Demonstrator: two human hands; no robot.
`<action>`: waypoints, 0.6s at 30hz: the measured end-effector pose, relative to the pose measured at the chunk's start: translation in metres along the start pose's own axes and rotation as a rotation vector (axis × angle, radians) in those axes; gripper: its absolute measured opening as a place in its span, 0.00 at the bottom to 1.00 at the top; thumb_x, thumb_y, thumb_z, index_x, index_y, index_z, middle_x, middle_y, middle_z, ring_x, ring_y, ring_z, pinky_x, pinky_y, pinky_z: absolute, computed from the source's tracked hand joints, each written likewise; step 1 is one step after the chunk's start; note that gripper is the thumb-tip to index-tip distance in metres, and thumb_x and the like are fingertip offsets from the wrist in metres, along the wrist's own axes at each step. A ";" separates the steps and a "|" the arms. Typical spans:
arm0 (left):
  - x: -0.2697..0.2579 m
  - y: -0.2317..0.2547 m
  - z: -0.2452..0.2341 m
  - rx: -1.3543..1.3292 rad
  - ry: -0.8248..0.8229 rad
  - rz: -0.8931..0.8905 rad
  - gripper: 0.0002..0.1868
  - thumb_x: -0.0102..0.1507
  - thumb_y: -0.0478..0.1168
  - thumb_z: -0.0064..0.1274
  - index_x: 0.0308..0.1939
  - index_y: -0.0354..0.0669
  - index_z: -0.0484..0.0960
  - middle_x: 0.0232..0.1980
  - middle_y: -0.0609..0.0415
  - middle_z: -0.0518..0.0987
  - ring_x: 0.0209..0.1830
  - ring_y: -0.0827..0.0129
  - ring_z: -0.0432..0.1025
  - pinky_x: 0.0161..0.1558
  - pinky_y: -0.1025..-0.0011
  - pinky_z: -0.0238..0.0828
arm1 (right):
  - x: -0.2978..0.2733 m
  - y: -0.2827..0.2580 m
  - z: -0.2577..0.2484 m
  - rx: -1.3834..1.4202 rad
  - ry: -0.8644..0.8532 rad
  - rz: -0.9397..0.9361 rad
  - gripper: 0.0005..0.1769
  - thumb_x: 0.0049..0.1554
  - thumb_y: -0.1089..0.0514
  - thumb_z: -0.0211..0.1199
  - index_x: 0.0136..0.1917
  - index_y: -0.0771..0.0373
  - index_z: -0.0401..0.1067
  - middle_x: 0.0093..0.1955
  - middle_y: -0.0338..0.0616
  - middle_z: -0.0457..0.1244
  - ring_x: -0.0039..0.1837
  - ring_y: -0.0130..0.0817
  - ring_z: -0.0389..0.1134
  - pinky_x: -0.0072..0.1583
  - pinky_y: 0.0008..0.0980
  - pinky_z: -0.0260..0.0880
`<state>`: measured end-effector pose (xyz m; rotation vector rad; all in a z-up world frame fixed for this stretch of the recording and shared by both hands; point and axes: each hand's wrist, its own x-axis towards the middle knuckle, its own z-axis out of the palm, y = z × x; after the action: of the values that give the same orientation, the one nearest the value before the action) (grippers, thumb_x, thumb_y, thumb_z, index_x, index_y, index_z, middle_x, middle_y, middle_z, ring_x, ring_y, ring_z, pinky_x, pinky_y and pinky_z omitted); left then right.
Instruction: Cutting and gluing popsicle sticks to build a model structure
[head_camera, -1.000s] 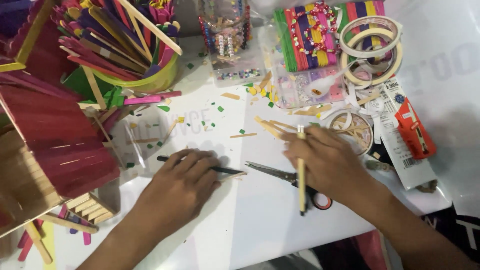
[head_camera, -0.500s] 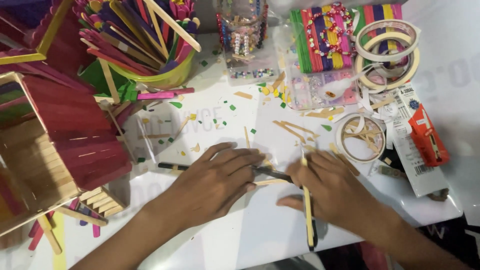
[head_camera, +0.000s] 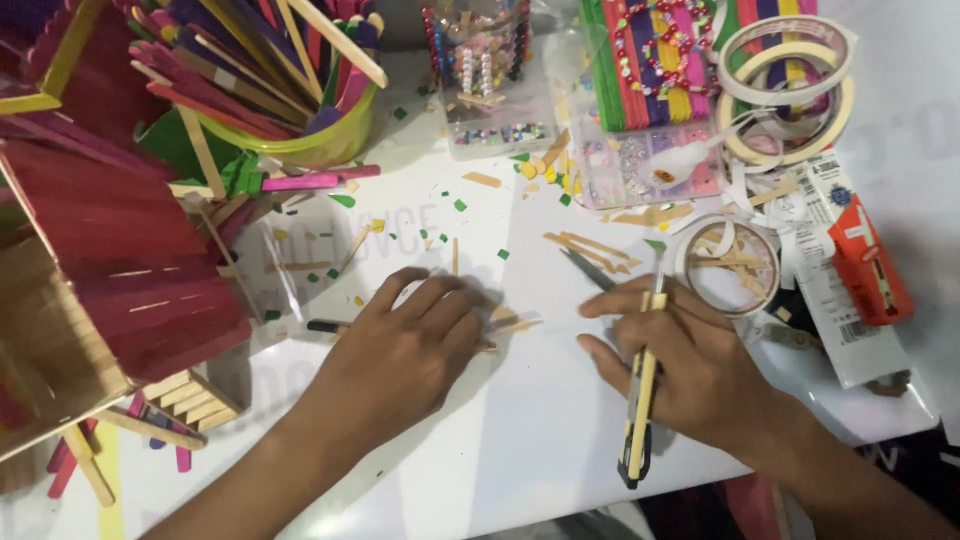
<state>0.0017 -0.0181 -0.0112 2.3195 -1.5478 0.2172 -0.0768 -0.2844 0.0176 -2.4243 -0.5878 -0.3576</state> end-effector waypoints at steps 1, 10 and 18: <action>0.003 -0.001 0.006 0.092 -0.013 0.010 0.09 0.70 0.42 0.48 0.46 0.41 0.79 0.48 0.50 0.80 0.49 0.54 0.73 0.55 0.58 0.67 | 0.006 0.002 0.002 -0.014 -0.037 -0.092 0.18 0.57 0.65 0.69 0.39 0.63 0.58 0.53 0.56 0.70 0.53 0.45 0.72 0.58 0.42 0.71; 0.011 -0.019 0.025 0.146 0.006 0.021 0.06 0.64 0.32 0.49 0.35 0.49 0.73 0.35 0.56 0.72 0.39 0.60 0.67 0.44 0.64 0.63 | 0.027 0.014 0.049 -0.125 -0.096 -0.265 0.06 0.62 0.73 0.58 0.42 0.70 0.67 0.38 0.47 0.60 0.38 0.40 0.60 0.45 0.38 0.66; 0.002 -0.033 0.032 -0.262 0.204 -0.025 0.04 0.71 0.28 0.48 0.43 0.34 0.79 0.38 0.48 0.76 0.40 0.54 0.68 0.45 0.62 0.67 | 0.015 0.015 0.054 0.081 -0.075 -0.115 0.13 0.58 0.65 0.68 0.42 0.66 0.63 0.51 0.52 0.71 0.54 0.41 0.76 0.57 0.35 0.76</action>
<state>0.0307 -0.0198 -0.0466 2.0445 -1.3591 0.2227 -0.0504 -0.2566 -0.0254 -2.3407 -0.7623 -0.2851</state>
